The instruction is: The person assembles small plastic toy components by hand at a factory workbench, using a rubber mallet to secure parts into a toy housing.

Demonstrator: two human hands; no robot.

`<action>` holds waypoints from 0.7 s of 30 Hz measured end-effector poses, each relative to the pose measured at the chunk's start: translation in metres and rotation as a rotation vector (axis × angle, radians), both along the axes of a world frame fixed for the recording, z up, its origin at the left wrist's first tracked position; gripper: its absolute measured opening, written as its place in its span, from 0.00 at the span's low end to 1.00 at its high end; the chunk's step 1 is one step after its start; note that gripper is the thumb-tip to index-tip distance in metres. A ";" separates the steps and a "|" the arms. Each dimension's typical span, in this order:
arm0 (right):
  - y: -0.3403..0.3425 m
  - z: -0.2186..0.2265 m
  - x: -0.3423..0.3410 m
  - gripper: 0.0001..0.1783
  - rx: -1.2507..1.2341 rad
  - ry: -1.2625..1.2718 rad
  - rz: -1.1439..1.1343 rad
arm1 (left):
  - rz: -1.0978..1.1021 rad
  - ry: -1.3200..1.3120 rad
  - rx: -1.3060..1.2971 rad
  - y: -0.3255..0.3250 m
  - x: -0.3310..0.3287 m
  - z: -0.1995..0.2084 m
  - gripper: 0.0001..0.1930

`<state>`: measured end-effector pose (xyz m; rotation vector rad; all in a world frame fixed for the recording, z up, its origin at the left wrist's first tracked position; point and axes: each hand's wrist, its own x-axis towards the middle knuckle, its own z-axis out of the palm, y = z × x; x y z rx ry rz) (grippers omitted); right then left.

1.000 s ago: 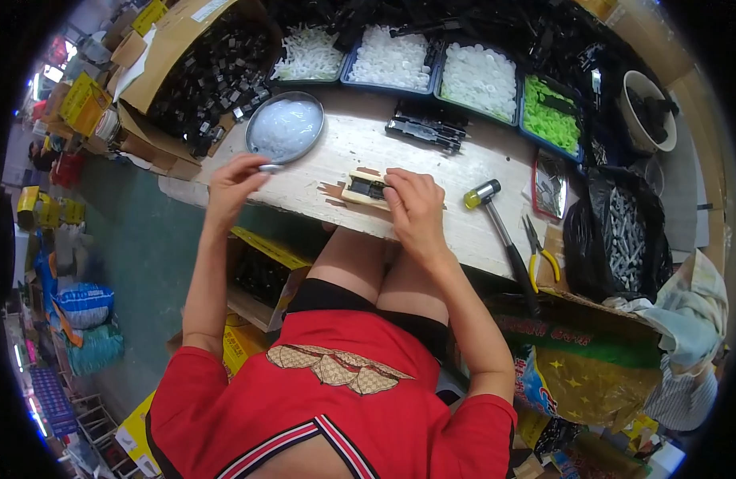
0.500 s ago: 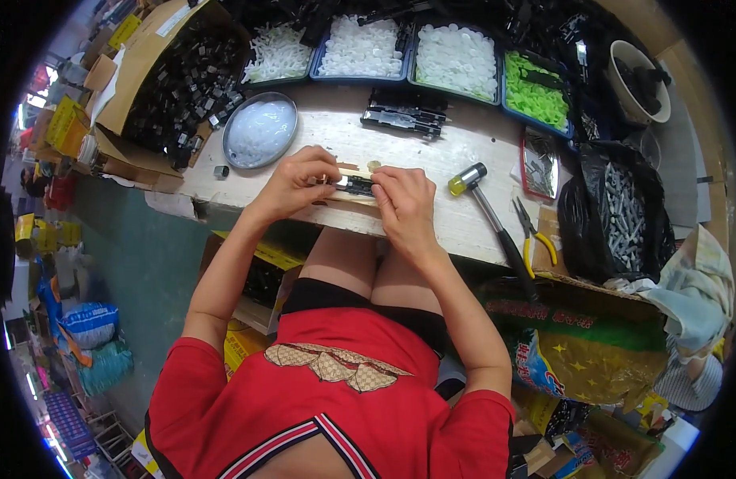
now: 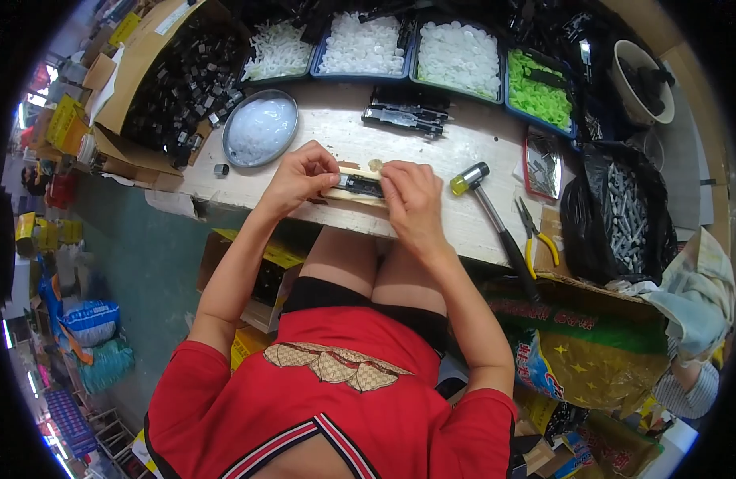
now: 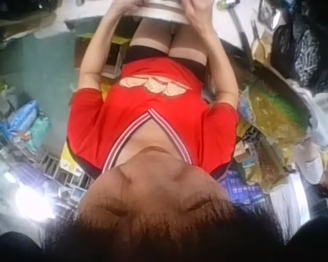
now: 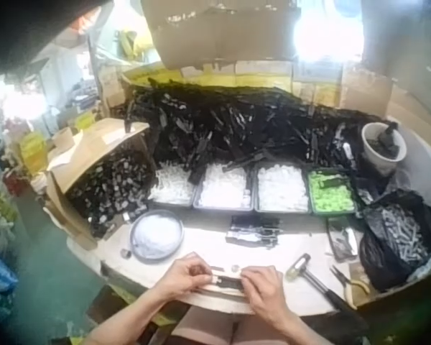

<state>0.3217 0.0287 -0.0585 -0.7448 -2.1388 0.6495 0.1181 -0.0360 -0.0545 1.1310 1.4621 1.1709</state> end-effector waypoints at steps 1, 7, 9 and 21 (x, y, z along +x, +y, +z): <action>0.008 0.003 0.008 0.06 0.068 0.003 -0.046 | -0.029 0.105 -0.004 0.003 0.000 0.002 0.05; 0.087 0.029 0.114 0.08 0.164 -0.385 -0.464 | -0.042 0.646 0.204 0.042 -0.022 0.028 0.09; 0.099 0.035 0.144 0.08 0.088 -0.635 -0.570 | 0.027 0.777 0.310 0.075 -0.031 0.039 0.10; 0.128 0.023 0.151 0.09 -0.013 -0.908 -0.679 | 0.089 1.024 -0.002 0.193 -0.039 0.052 0.14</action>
